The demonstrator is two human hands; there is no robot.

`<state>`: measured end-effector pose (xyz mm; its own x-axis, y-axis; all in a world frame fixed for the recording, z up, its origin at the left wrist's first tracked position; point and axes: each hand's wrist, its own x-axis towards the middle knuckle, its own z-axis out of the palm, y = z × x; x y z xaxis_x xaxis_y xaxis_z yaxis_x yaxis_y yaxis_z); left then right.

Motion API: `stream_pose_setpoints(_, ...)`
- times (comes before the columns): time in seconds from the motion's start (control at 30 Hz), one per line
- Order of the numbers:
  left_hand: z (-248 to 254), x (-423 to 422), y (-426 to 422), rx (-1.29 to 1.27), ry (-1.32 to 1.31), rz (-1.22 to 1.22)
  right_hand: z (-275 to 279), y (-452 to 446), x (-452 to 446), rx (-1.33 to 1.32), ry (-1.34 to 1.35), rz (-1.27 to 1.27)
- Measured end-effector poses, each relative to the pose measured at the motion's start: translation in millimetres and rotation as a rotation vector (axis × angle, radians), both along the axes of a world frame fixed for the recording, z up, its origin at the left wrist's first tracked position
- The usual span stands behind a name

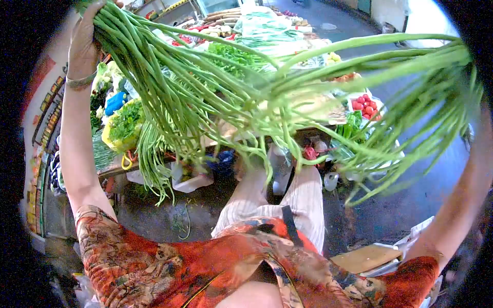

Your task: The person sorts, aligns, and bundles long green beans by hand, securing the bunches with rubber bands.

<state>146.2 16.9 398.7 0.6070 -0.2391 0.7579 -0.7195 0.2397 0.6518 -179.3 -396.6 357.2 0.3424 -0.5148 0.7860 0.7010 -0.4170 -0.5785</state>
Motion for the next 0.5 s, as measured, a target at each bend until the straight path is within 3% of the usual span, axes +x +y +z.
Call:
stream_pose_setpoints(0.07, 11, 67, 48, 0.164, 0.226, -0.062, 1, 0, -5, 0.048, -0.032, 0.001)
stream_pose_setpoints(0.2, 2, 112, 89, 0.153, 0.288, -0.007, 6, -12, -17, 0.150, -0.076, 0.043)
stream_pose_setpoints(0.33, -4, 78, 69, 0.005, 0.253, -0.013, 10, -16, -26, 0.196, -0.065, -0.023)
stream_pose_setpoints(0.5, -4, 13, 5, 0.022, 0.150, -0.135, 18, -33, -49, 0.390, -0.102, -0.020)
